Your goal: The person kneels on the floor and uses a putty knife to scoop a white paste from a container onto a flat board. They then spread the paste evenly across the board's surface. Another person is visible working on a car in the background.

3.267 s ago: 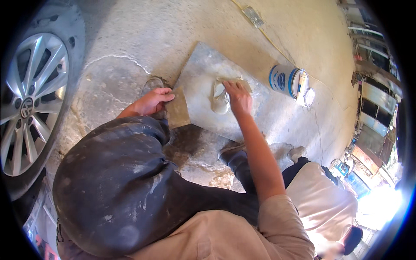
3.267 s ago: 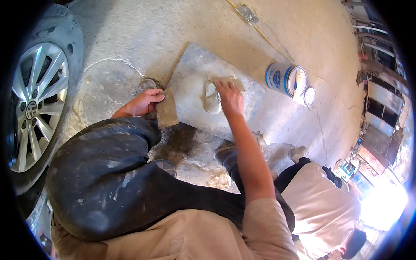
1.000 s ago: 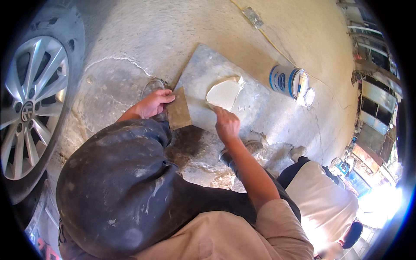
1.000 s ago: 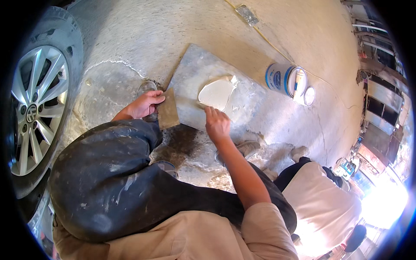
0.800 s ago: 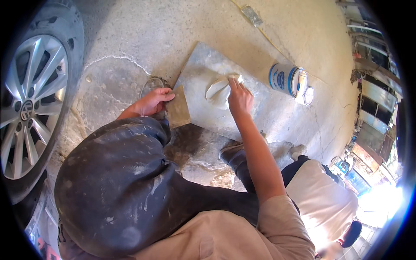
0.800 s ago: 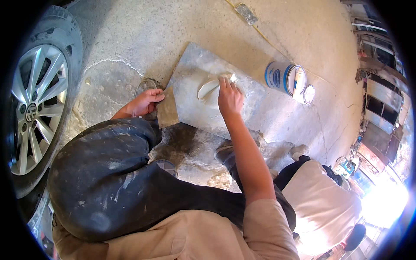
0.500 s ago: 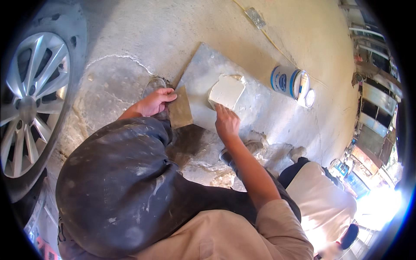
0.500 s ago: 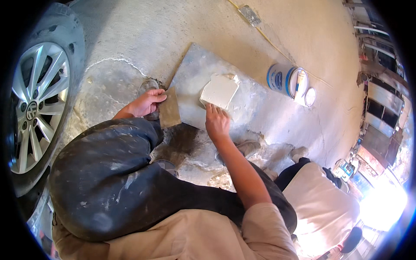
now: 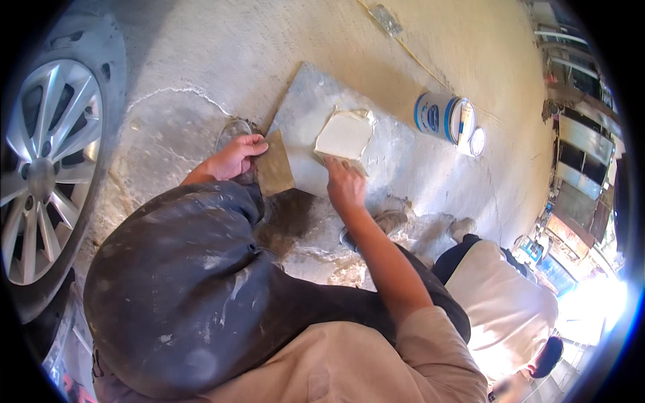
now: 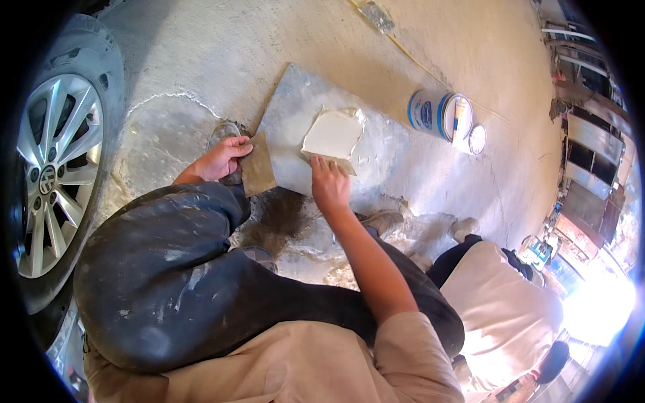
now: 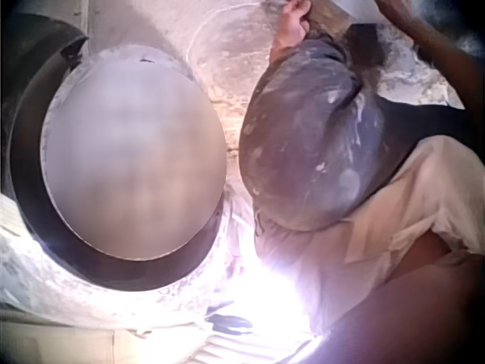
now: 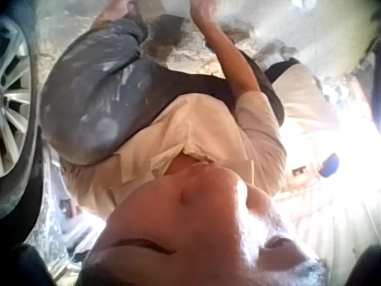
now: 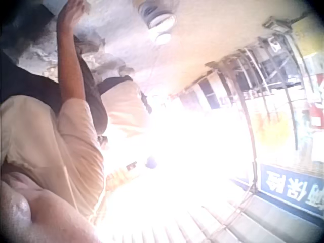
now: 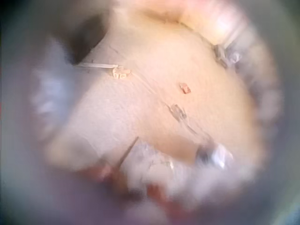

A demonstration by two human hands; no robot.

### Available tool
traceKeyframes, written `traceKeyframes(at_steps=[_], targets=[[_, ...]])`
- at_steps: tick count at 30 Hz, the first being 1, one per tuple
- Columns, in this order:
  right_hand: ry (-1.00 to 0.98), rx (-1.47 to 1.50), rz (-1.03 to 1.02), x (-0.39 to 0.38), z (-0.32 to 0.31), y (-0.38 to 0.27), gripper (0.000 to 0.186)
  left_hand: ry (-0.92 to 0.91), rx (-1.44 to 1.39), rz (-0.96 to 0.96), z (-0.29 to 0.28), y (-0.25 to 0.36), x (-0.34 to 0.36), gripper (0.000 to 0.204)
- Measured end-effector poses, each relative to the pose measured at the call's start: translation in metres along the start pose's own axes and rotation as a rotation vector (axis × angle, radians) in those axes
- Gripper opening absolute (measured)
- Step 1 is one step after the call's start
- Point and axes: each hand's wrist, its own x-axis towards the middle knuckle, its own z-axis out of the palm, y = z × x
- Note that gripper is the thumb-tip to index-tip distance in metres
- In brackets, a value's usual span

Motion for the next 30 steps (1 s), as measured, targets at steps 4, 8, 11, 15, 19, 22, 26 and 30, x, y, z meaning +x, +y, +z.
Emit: traceKeyframes(at_steps=[4, 8, 11, 15, 19, 22, 26, 30], targets=[[-0.116, 0.047, 0.277, 0.003, -0.053, 0.029, 0.020, -0.028, -0.001, -0.013, 0.001, 0.000, -0.001, 0.019], [0.048, 0.552, 0.811, -0.032, -0.010, 0.115, 0.028, -0.004, 0.004, 0.008, -0.002, -0.003, 0.003, 0.020], [0.135, 0.909, 1.139, -0.069, 0.036, 0.130, 0.034, 0.011, 0.005, 0.009, -0.002, -0.005, 0.002, 0.021], [0.226, 0.886, 1.315, -0.074, 0.065, 0.105, 0.040, 0.006, 0.007, -0.010, -0.005, -0.005, 0.003, 0.022], [0.213, 0.630, 1.335, -0.039, 0.076, 0.069, 0.038, 0.044, 0.020, -0.016, 0.005, 0.000, 0.000, 0.022], [0.249, 0.621, 1.256, 0.003, 0.074, 0.056, 0.038, 0.028, 0.014, -0.013, 0.002, 0.000, -0.002, 0.022], [0.368, 0.859, 1.170, 0.040, 0.071, 0.073, 0.038, 0.000, 0.017, -0.009, -0.001, -0.003, 0.003, 0.022], [0.372, 0.487, 0.891, 0.047, -0.014, 0.056, 0.037, -0.033, 0.000, 0.011, -0.010, -0.007, 0.005, 0.022]])
